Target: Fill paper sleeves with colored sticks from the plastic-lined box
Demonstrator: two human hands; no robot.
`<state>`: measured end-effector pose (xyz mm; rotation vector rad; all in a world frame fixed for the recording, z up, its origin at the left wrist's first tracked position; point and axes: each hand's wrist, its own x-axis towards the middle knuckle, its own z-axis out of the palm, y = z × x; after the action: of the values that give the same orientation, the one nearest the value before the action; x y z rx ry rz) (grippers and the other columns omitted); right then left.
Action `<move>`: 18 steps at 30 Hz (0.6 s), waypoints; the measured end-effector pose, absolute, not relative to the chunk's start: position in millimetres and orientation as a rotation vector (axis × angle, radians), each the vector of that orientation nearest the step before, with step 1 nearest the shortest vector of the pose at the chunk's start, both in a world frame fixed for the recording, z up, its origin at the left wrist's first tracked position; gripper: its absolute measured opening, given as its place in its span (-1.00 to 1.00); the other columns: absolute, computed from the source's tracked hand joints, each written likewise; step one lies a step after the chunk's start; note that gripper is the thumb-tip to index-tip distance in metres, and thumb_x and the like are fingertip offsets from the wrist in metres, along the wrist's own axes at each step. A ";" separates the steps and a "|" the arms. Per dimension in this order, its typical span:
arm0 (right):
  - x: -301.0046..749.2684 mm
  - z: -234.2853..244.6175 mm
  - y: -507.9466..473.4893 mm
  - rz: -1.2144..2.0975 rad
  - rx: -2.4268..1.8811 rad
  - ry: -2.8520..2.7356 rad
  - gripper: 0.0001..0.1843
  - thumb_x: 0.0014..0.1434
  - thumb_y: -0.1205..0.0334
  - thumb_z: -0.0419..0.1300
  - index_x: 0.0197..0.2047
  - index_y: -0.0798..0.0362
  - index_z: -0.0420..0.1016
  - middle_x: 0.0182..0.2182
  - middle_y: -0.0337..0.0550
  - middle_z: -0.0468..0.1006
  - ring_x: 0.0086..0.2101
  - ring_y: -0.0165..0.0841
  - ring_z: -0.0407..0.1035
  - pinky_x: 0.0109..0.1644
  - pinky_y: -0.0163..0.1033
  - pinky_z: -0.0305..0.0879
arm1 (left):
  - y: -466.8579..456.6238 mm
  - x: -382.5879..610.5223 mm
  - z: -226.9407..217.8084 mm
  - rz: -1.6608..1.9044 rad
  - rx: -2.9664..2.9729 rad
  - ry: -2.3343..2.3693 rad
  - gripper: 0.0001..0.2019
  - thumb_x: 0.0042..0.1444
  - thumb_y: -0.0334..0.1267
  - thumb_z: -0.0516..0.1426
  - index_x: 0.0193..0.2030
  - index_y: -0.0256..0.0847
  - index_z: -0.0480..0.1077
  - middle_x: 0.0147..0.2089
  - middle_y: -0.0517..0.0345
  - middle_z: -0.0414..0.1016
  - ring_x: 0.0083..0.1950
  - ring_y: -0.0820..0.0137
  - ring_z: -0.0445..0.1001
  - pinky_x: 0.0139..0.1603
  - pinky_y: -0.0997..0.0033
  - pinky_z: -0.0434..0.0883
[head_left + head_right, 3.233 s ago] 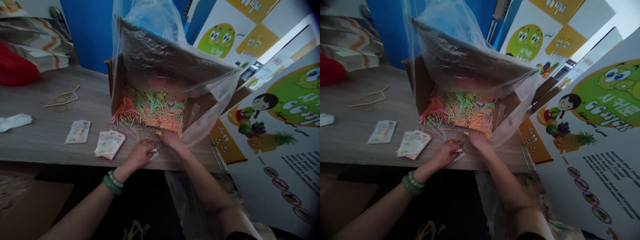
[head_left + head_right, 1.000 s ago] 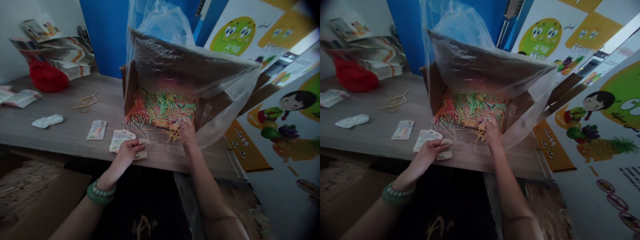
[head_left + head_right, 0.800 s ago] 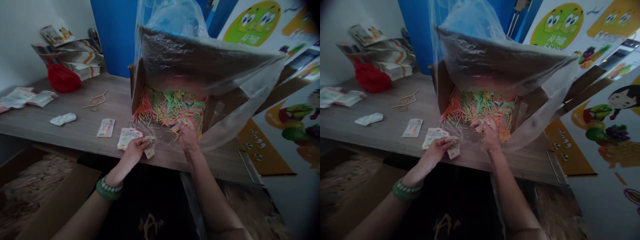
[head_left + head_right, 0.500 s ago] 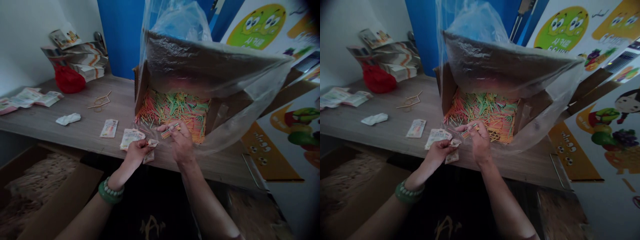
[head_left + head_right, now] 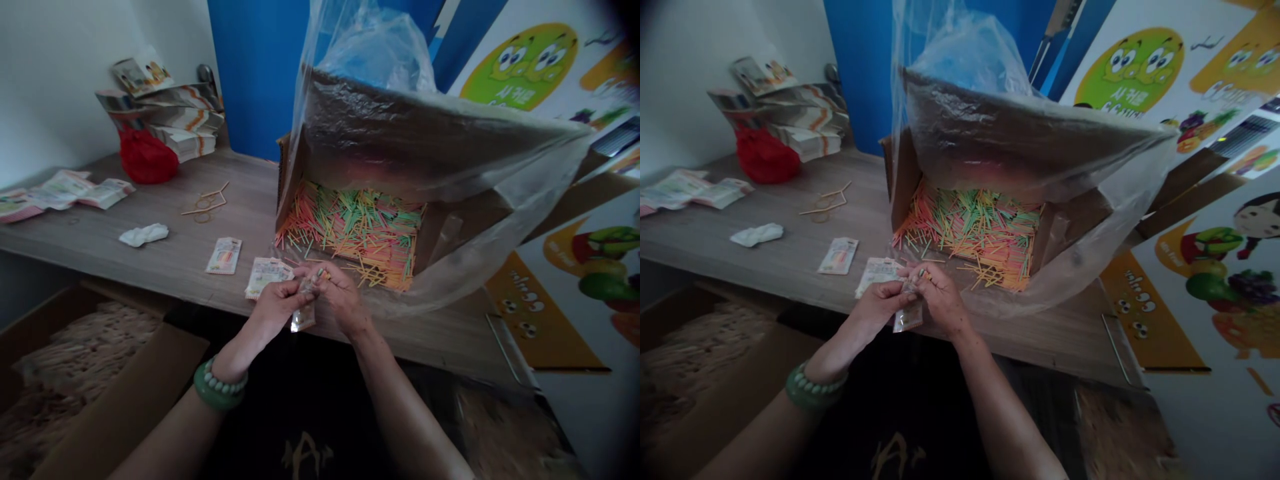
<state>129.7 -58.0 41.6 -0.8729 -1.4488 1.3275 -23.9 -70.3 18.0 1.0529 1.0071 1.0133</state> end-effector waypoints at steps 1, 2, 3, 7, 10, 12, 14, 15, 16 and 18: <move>131.0 39.4 -57.0 1.348 -0.873 -1.456 -0.85 0.28 0.09 0.21 -0.29 -0.08 0.53 -0.05 -0.19 0.67 0.18 -0.22 0.41 0.32 0.03 0.24 | -69.8 -24.2 18.9 1.031 1.126 1.002 -0.80 0.00 -0.11 0.35 -0.48 -0.19 0.55 -0.46 0.14 0.51 -0.34 0.31 0.46 -0.28 0.34 0.40; 132.4 37.5 -56.1 1.363 -0.872 -1.465 -0.85 0.27 0.07 0.22 -0.28 -0.08 0.55 -0.01 -0.19 0.66 0.18 -0.20 0.42 0.32 0.04 0.24 | -69.4 -24.6 19.9 1.051 1.197 0.993 -0.79 0.05 -0.09 0.32 -0.47 -0.17 0.56 -0.42 0.13 0.53 -0.26 0.27 0.48 -0.19 0.31 0.41; 133.8 36.2 -55.2 1.370 -0.876 -1.479 -0.84 0.26 0.05 0.24 -0.24 -0.10 0.59 0.03 -0.20 0.64 0.18 -0.19 0.42 0.32 0.05 0.24 | -69.0 -25.1 20.9 1.067 1.251 0.978 -0.78 0.11 -0.08 0.28 -0.44 -0.15 0.58 -0.38 0.12 0.56 -0.19 0.25 0.49 -0.10 0.29 0.42; 139.2 35.8 -54.9 1.291 -0.907 -1.517 -0.65 0.25 -0.02 0.29 0.10 -0.25 0.59 0.19 -0.26 0.54 0.24 -0.21 0.36 0.38 0.04 0.19 | -69.1 -26.1 22.0 1.092 1.209 0.903 -0.75 0.22 -0.05 0.20 -0.26 -0.14 0.63 -0.26 0.12 0.61 -0.13 0.26 0.51 0.03 0.27 0.40; 140.1 34.5 -57.7 1.163 -0.901 -1.561 -0.69 0.30 -0.04 0.23 0.07 -0.26 0.62 0.21 -0.28 0.52 0.27 -0.21 0.32 0.42 0.06 0.12 | -69.4 -24.8 19.1 1.155 1.084 0.890 -0.77 0.16 -0.06 0.27 -0.26 -0.17 0.63 -0.27 0.12 0.61 -0.16 0.29 0.50 0.01 0.30 0.40; 139.6 30.3 -60.3 1.098 -0.926 -1.611 -0.70 0.29 -0.01 0.24 0.06 -0.27 0.62 0.19 -0.28 0.54 0.25 -0.18 0.34 0.40 0.07 0.15 | -69.3 -24.2 16.8 1.222 0.984 0.896 -0.77 0.13 -0.06 0.29 -0.27 -0.17 0.61 -0.29 0.13 0.59 -0.20 0.33 0.49 -0.06 0.34 0.41; 138.4 23.4 -62.8 1.058 -1.002 -1.619 -0.66 0.26 0.04 0.27 0.10 -0.28 0.59 0.12 -0.26 0.59 0.17 -0.16 0.42 0.32 0.05 0.25 | -69.5 -24.5 15.7 1.271 0.932 0.914 -0.77 0.13 -0.06 0.29 -0.26 -0.18 0.60 -0.30 0.16 0.57 -0.25 0.37 0.46 -0.14 0.38 0.40; 137.2 19.6 -63.8 1.049 -1.055 -1.613 -0.67 0.24 0.07 0.28 0.08 -0.26 0.60 0.05 -0.25 0.63 0.09 -0.14 0.46 0.25 0.03 0.32 | -69.9 -24.8 15.9 1.289 0.943 0.930 -0.77 0.14 -0.06 0.28 -0.26 -0.19 0.59 -0.30 0.16 0.56 -0.26 0.38 0.45 -0.16 0.40 0.38; 135.3 15.8 -64.6 1.052 -1.107 -1.606 -0.71 0.23 0.09 0.27 0.03 -0.23 0.62 -0.04 -0.24 0.66 0.00 -0.14 0.50 0.17 0.01 0.37 | -70.6 -25.1 16.6 1.304 0.974 0.948 -0.77 0.15 -0.06 0.27 -0.27 -0.20 0.59 -0.30 0.17 0.55 -0.26 0.39 0.44 -0.17 0.41 0.37; 128.7 9.7 -65.3 1.082 -1.178 -1.598 -0.81 0.21 0.10 0.26 -0.13 -0.17 0.66 -0.22 -0.24 0.68 -0.14 -0.13 0.52 0.03 -0.02 0.41 | -73.0 -26.0 20.0 1.310 1.032 0.984 -0.76 0.13 -0.06 0.28 -0.35 -0.21 0.56 -0.36 0.18 0.51 -0.30 0.40 0.41 -0.22 0.42 0.35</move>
<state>128.7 -65.3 9.7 -1.1779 -1.5984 1.0820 -26.0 -73.0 20.0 1.0318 0.9841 1.3097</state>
